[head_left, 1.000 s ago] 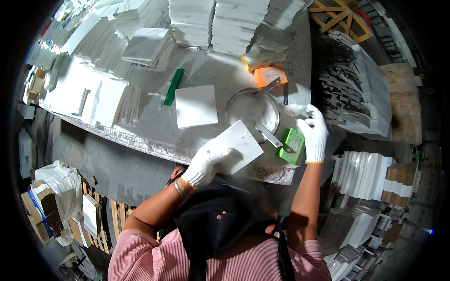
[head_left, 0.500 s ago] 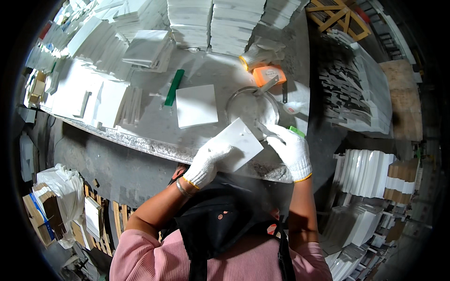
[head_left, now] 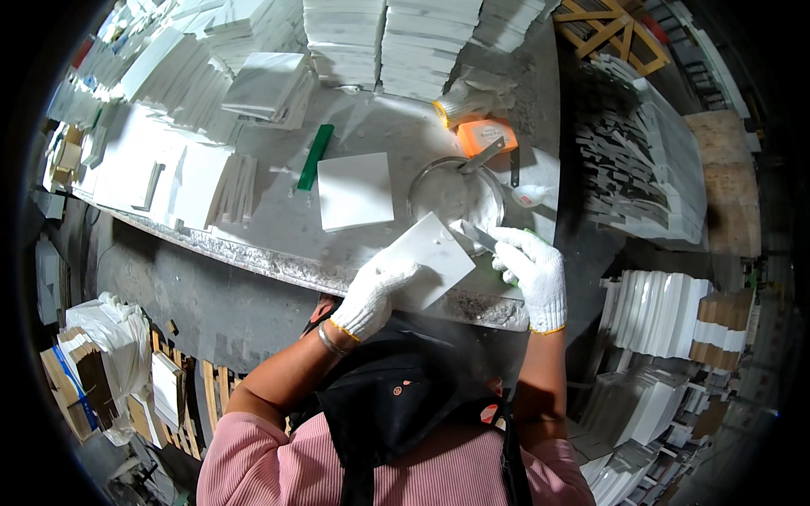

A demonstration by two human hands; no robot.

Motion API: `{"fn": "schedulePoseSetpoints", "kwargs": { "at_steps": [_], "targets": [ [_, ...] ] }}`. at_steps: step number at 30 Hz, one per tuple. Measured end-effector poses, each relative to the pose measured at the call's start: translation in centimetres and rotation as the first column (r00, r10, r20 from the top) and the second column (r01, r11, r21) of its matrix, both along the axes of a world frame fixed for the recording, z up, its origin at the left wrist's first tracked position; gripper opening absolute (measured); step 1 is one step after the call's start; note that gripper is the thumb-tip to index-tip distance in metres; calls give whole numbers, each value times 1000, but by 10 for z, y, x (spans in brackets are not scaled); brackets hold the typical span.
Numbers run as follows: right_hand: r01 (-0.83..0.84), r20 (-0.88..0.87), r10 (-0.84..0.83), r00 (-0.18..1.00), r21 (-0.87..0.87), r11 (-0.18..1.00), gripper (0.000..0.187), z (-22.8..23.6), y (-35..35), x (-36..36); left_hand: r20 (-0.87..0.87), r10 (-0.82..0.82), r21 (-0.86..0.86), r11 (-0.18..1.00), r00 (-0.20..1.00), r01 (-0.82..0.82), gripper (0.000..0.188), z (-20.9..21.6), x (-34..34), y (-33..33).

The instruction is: The person applies adhesive from a bowl onto white rectangular tiles using a small spatula, then presses a green sponge onto the tile surface. The person repeats this process for multiple tiles, stacking the finished ones on the table.

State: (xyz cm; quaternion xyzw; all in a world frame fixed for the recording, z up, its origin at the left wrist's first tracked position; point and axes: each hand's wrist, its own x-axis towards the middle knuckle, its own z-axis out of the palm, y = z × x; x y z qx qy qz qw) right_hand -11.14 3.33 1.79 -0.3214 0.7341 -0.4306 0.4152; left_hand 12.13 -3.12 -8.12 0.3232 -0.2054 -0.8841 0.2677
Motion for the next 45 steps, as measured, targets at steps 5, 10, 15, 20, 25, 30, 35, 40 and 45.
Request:
{"fn": "schedulePoseSetpoints", "kwargs": {
  "at_steps": [5, 10, 15, 20, 25, 30, 35, 40, 45],
  "targets": [
    [-70, -166, 62, 984, -45, 997, 24, 7, 3, 12, -11, -5, 20, 1000, 1000, 5, 48, 1, -1, -1],
    [-128, -545, 44, 837, -117, 985, 27, -4, 8, 2, 5, 1, 0, 1000, 1000, -1, 47, 5, -1, -2],
    [45, -441, -113, 890, -161, 986, 31, -15, 25, -6, 90, 40, -109, 994, 995, -30, 41, 44, 1, -13],
    [322, -72, -332, 941, -125, 939, 17, -20, 62, -10, 334, -2, -448, 879, 943, 161, 43, 85, -3, -42],
    [446, 192, -417, 888, -144, 883, 11, -46, 84, -12, 525, 403, -851, 275, 749, 448, 35, 127, -17, -68],
    [466, 279, -397, 875, -260, 845, 9, -51, 68, -19, 468, 515, -864, 94, 718, 495, 29, 129, -13, -69],
    [467, 221, -414, 883, -338, 817, 8, -63, 82, -26, 540, 24, -630, 674, 841, 385, 29, 123, 0, -36],
    [521, 252, -458, 853, -341, 783, 15, -59, 115, -24, 276, -298, -240, 899, 914, 366, 31, 82, -27, 0],
    [596, 259, -538, 802, -290, 749, 15, -60, 153, -32, 244, -524, -152, 810, 816, 566, 31, 50, -75, 24]
  ]
}}
